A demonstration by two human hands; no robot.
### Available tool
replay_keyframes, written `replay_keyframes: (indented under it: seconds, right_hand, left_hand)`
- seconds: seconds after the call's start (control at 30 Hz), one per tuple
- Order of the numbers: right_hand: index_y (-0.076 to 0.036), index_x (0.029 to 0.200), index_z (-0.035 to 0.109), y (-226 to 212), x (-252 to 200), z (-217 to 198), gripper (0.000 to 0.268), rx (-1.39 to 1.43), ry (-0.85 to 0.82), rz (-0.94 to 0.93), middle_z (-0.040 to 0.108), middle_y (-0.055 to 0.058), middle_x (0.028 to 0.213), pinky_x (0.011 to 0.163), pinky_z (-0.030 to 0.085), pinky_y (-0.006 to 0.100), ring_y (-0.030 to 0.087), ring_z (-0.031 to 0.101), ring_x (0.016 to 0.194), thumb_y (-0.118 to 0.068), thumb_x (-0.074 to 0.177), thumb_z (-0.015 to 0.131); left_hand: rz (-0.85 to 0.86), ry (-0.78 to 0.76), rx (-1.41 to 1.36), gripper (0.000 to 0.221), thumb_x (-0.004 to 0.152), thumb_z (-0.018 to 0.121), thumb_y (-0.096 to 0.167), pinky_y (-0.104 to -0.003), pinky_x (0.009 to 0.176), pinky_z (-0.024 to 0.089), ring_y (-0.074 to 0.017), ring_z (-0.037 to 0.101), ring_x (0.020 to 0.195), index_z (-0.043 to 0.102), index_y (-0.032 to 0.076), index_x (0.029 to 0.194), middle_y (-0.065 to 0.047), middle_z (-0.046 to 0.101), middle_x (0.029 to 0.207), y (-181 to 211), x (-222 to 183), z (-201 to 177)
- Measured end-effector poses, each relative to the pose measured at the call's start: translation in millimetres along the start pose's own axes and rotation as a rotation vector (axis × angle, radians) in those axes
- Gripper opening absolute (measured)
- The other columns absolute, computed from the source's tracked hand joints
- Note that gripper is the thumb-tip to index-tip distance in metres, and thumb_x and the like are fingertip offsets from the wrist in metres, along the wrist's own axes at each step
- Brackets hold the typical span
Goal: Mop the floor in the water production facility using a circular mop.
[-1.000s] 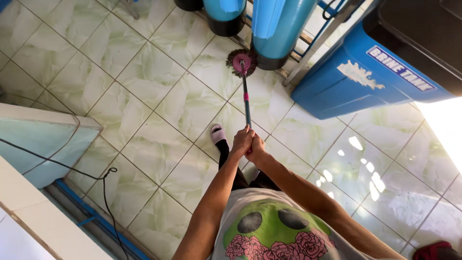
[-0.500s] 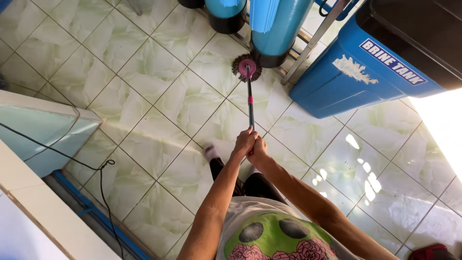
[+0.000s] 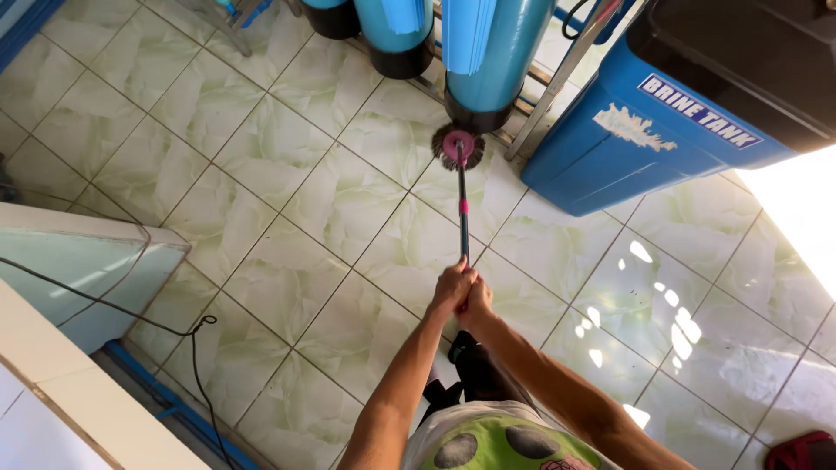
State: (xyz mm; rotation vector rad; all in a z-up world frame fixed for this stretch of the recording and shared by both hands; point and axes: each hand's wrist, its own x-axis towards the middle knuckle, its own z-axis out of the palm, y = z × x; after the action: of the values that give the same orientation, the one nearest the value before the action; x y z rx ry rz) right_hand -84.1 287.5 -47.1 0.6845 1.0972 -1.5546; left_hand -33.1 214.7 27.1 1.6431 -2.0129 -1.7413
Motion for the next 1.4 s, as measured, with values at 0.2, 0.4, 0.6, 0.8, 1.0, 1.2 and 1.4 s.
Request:
replay_keyframes:
  seconds: [0.2,0.4,0.6,0.8,1.0,1.2,1.4]
  right_hand:
    - [-0.024,0.099,0.065,17.0,-24.9,0.3,0.016,0.11,0.002,-0.015,0.06,-0.001,0.072,0.04,0.042,0.032,0.016,0.053,0.051,-0.027,0.102,0.049]
    - [-0.026,0.096,0.066,35.6,-127.2,-37.6,0.017,0.038,0.086,-0.011,0.059,-0.001,0.072,0.038,0.04,0.032,0.016,0.054,0.052,-0.033,0.101,0.051]
    - [-0.014,0.097,0.061,8.4,-51.0,-8.8,0.024,0.204,-0.028,0.011,0.065,0.005,0.084,0.06,0.059,0.037,0.021,0.067,0.072,-0.034,0.104,0.051]
    - [-0.018,0.096,0.062,10.7,-35.0,5.5,0.02,0.23,0.004,-0.016,0.067,0.003,0.083,0.061,0.059,0.038,0.021,0.067,0.073,-0.033,0.103,0.052]
    - [-0.03,0.095,0.067,44.2,-84.5,-23.5,0.018,0.056,0.063,0.016,0.059,-0.005,0.07,0.036,0.038,0.03,0.014,0.052,0.052,-0.042,0.097,0.054]
    - [-0.024,0.095,0.063,8.8,-10.6,-5.5,0.022,0.105,0.032,0.056,0.064,-0.001,0.08,0.049,0.05,0.033,0.017,0.063,0.066,-0.042,0.102,0.051]
    - [-0.02,0.094,0.061,-8.6,-39.9,5.1,0.023,0.162,0.03,0.083,0.064,0.002,0.078,0.054,0.055,0.038,0.02,0.064,0.067,-0.038,0.104,0.052]
  left_hand:
    - [-0.008,-0.032,0.014,0.065,0.085,0.057,0.042,-0.044,0.086,0.057,-0.0392,0.072,0.098,0.058,0.014,0.143,-0.023,0.074,0.103,-10.7,-22.0,-4.4]
    - [0.012,-0.018,-0.024,0.069,0.085,0.058,0.042,-0.045,0.089,0.056,-0.0395,0.07,0.103,0.054,0.014,0.148,-0.024,0.07,0.113,-66.0,-93.6,43.2]
    - [0.092,-0.009,0.078,0.069,0.084,0.06,0.043,-0.047,0.089,0.056,-0.043,0.068,0.102,0.056,0.013,0.146,-0.028,0.07,0.108,-37.9,-9.8,34.8]
    - [0.148,-0.038,0.191,0.064,0.091,0.055,0.042,-0.049,0.085,0.056,-0.0471,0.068,0.098,0.056,0.01,0.146,-0.031,0.07,0.105,-29.5,4.8,16.5]
    - [0.107,-0.013,0.067,0.063,0.089,0.059,0.043,-0.046,0.088,0.057,-0.0417,0.07,0.101,0.056,0.016,0.146,-0.028,0.071,0.107,-83.0,-43.1,36.0]
    - [0.071,-0.043,0.071,0.064,0.088,0.059,0.045,-0.046,0.089,0.055,-0.0423,0.068,0.103,0.056,0.017,0.146,-0.025,0.07,0.109,-25.4,14.1,19.3]
    - [0.1,-0.026,0.062,0.064,0.09,0.058,0.043,-0.047,0.087,0.055,-0.0435,0.068,0.101,0.053,0.017,0.148,-0.025,0.071,0.108,-14.8,2.8,20.6]
